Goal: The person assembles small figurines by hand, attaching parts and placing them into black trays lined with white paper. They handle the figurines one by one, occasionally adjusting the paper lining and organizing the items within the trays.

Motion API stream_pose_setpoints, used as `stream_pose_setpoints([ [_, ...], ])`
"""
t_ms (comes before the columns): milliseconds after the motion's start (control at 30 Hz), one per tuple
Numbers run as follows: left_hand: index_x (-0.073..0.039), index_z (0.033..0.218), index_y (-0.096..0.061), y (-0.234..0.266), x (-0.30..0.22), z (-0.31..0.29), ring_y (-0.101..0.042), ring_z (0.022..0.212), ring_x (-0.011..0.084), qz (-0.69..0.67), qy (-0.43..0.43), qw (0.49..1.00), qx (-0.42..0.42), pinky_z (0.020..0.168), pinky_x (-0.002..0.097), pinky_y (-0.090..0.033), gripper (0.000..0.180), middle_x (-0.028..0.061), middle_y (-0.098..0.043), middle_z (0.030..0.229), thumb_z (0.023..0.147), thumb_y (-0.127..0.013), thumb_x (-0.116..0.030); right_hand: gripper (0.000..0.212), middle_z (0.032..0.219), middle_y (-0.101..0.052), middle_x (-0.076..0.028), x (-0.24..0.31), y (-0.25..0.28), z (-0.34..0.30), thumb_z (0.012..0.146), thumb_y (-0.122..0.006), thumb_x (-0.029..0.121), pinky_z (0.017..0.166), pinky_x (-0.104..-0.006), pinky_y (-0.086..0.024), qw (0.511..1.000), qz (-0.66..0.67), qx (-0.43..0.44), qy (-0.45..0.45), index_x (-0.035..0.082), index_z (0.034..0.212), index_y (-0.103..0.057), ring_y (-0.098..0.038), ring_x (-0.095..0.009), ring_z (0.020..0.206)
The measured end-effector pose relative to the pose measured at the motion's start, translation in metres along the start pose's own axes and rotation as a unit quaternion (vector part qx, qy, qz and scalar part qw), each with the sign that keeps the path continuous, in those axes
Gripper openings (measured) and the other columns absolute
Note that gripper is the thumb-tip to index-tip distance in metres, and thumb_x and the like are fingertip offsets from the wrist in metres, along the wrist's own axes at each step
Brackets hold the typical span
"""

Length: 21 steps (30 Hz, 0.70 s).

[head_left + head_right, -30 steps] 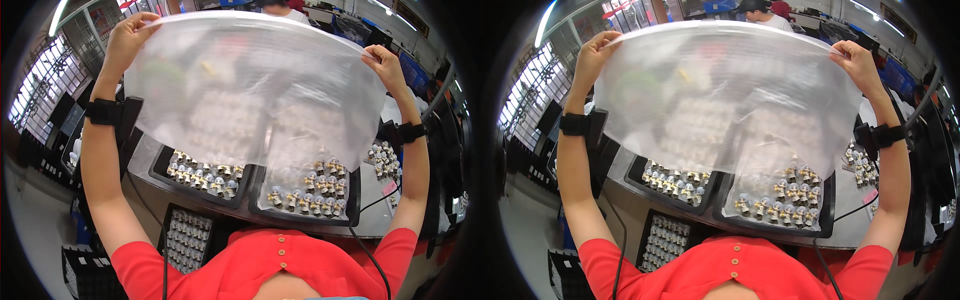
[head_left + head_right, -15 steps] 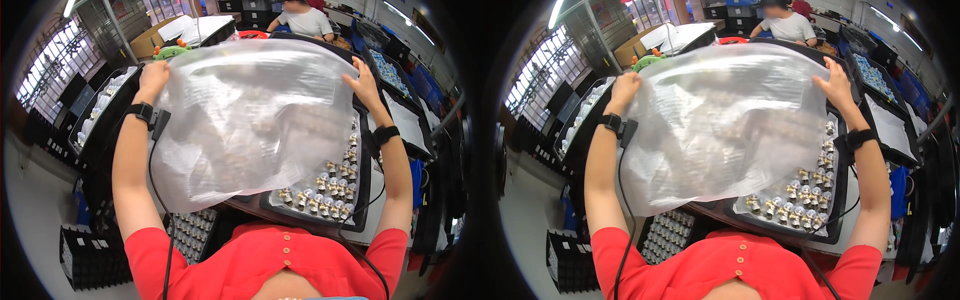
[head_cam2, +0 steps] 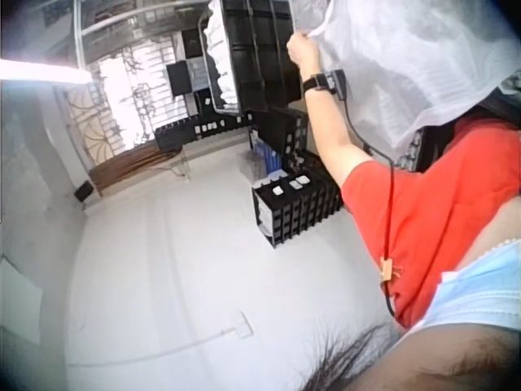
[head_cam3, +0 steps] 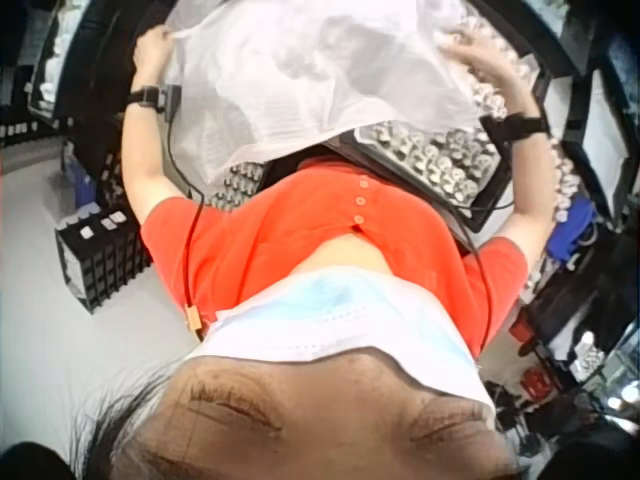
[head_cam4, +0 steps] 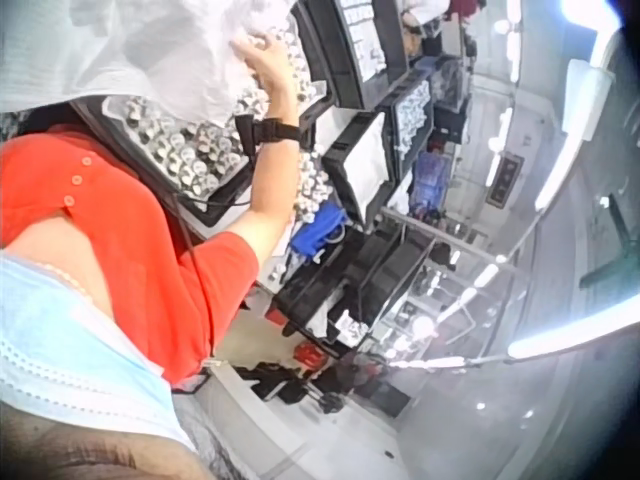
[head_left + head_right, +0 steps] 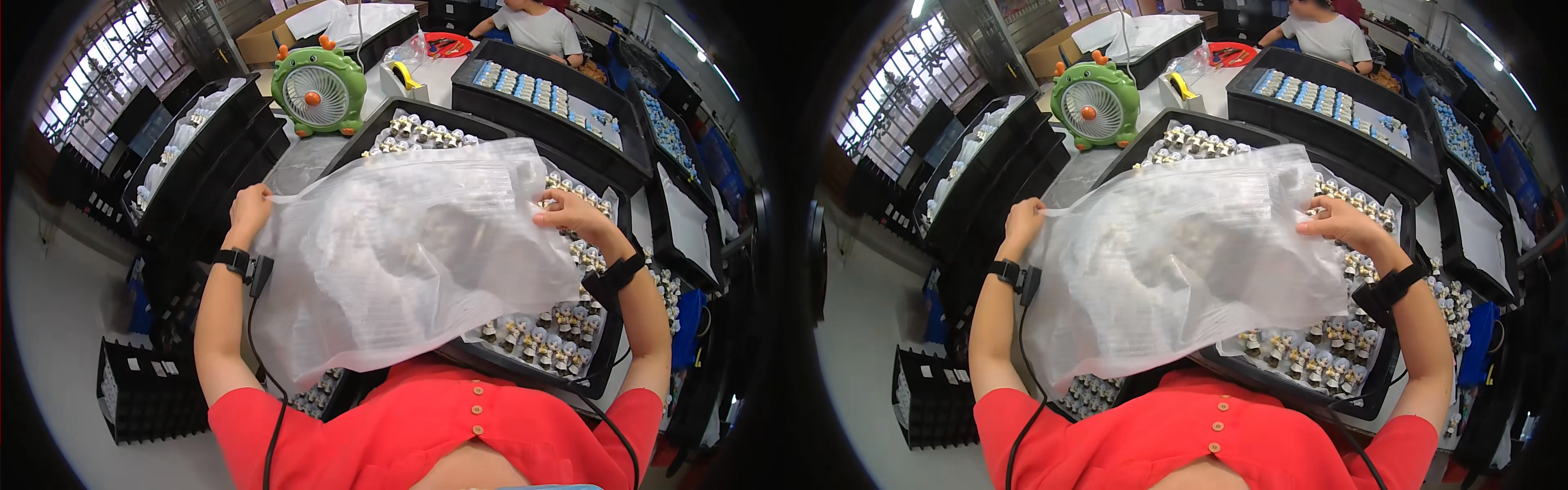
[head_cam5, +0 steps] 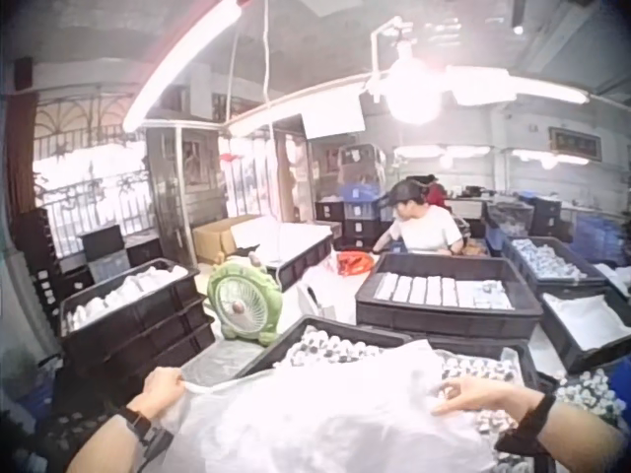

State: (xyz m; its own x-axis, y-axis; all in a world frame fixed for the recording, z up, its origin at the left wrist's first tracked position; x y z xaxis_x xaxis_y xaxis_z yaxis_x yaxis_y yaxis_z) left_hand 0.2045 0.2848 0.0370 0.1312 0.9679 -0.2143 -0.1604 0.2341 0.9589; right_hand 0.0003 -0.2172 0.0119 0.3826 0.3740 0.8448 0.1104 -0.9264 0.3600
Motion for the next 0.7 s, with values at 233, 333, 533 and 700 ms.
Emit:
stream_pose_setpoints([
  [233, -0.009, 0.121, -0.054, 0.02, 0.002, -0.015, -0.059, 0.1, 0.03, 0.096, -0.105, 0.962, 0.232, 0.083, 0.0337, -0.047, 0.065, 0.0187, -0.06, 0.107, 0.059, -0.07, -0.017, 0.065, 0.074, -0.055, -0.004, 0.012, -0.018, 0.018, 0.073, -0.063, 0.008, 0.058, -0.0249, -0.04, 0.983, -0.164, -0.05, 0.069, -0.002, 0.132, -0.036, -0.053, -0.011, 0.067],
  [333, -0.008, 0.125, -0.049, 0.058, -0.075, -0.025, -0.053, 0.104, 0.0261, -0.107, -0.204, 0.939, 0.256, 0.09, 0.0311, -0.041, 0.062, 0.0166, -0.056, 0.11, 0.065, -0.064, -0.012, 0.064, 0.072, -0.055, -0.005, 0.018, -0.02, 0.02, 0.072, -0.062, 0.007, 0.057, -0.0269, -0.041, 0.968, -0.226, -0.066, 0.084, 0.001, 0.131, -0.038, -0.053, -0.013, 0.064],
  [533, -0.007, 0.123, -0.049, 0.008, -0.176, -0.014, -0.051, 0.108, 0.0319, -0.065, -0.373, 0.917, 0.127, 0.092, 0.0391, -0.041, 0.054, 0.0174, -0.055, 0.115, 0.074, -0.063, -0.025, 0.062, 0.068, -0.056, -0.009, 0.036, -0.029, 0.031, 0.071, -0.059, 0.006, 0.058, -0.0298, -0.044, 0.928, -0.324, -0.106, 0.149, 0.003, 0.13, -0.041, -0.055, -0.018, 0.062],
  [700, -0.003, 0.119, -0.052, -0.069, -0.218, 0.011, -0.054, 0.105, 0.0327, -0.043, -0.323, 0.935, 0.138, 0.088, 0.0388, -0.043, 0.05, 0.0207, -0.057, 0.111, 0.075, -0.064, -0.023, 0.065, 0.073, -0.06, -0.009, 0.042, -0.038, 0.027, 0.073, -0.064, 0.011, 0.063, -0.029, -0.045, 0.937, -0.303, -0.099, 0.144, 0.004, 0.132, -0.038, -0.058, -0.018, 0.067],
])
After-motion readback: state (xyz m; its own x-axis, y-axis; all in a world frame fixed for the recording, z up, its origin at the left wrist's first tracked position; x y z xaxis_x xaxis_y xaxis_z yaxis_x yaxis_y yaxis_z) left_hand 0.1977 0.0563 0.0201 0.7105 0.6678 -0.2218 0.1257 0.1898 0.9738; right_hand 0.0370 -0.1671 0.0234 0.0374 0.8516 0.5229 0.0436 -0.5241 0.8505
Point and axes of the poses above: each hand's wrist, its own z-axis towards the middle knuckle, its own y-axis out of the back of the hand, x = y × z, the point moved 6 cm from there along z, towards the middle knuckle
